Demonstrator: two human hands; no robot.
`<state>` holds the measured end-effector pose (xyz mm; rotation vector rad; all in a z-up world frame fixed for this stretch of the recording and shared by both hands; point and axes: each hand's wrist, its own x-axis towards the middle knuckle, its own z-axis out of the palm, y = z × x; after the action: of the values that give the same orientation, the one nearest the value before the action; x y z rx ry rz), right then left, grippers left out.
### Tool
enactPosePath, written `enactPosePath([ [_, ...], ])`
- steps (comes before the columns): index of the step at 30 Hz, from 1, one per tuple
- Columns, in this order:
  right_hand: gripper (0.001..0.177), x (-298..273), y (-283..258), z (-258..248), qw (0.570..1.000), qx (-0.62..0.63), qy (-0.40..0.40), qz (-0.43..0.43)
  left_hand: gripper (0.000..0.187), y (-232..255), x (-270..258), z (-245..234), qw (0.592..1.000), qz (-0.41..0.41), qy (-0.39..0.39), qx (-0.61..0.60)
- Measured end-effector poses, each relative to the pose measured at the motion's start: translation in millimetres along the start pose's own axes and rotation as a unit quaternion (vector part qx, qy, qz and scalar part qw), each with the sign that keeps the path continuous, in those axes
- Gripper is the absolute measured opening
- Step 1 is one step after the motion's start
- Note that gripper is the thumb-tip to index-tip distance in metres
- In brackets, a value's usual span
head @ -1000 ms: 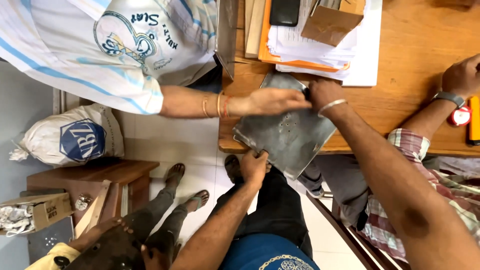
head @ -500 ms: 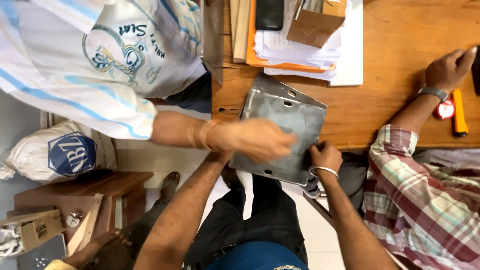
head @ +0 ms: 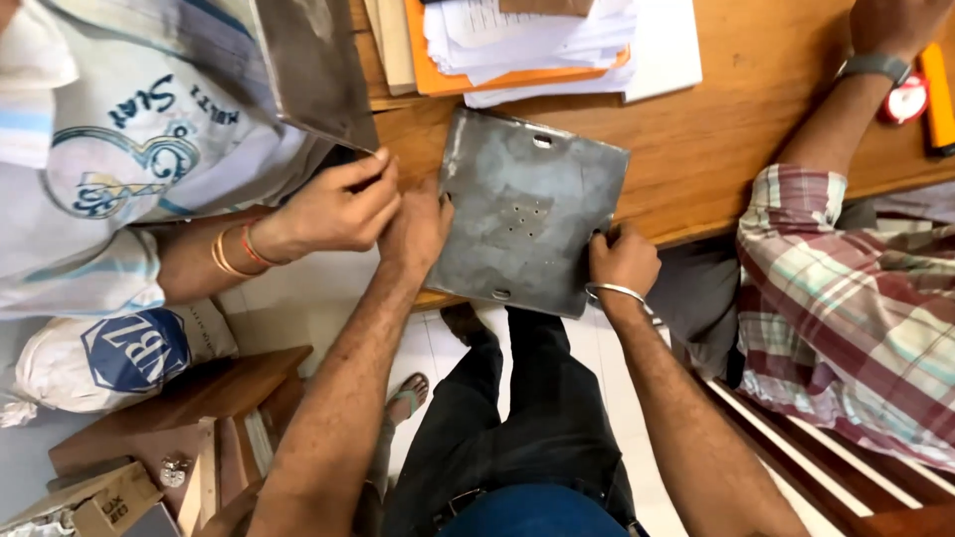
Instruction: Inspecting and discussing square metal plates with colleagues at a desk.
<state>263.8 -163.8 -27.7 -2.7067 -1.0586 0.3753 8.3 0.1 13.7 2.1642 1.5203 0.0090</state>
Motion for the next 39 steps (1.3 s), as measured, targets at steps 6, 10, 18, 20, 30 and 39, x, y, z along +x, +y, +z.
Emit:
enactPosePath([
  [6, 0.033, -5, -6, -5, 0.999, 0.032, 0.005, 0.002, 0.026, 0, 5, 5, 0.998, 0.028, 0.056, 0.005],
  [10, 0.033, -9, -6, -11, 0.999, 0.05, 0.021, -0.004, 0.027, -2, 0, 3, 0.998, 0.018, 0.064, -0.021],
  [18, 0.051, -87, 27, -8, 0.955, 0.272, -0.115, 0.019, 0.053, -10, -70, 4, 0.998, 0.01, 0.015, -0.054],
  [20, 0.075, -102, 36, -13, 0.938, 0.311, -0.152, -0.006, 0.07, -8, -100, 11, 0.998, -0.005, -0.011, -0.056],
  [30, 0.075, -85, 61, -25, 0.956, 0.17, -0.147, -0.189, 0.086, -21, -110, 0, 0.993, 0.03, -0.109, -0.017],
  [39, 0.069, -86, 71, -14, 0.962, 0.132, -0.147, -0.189, 0.07, -37, -109, 10, 0.984, 0.074, -0.159, 0.026],
])
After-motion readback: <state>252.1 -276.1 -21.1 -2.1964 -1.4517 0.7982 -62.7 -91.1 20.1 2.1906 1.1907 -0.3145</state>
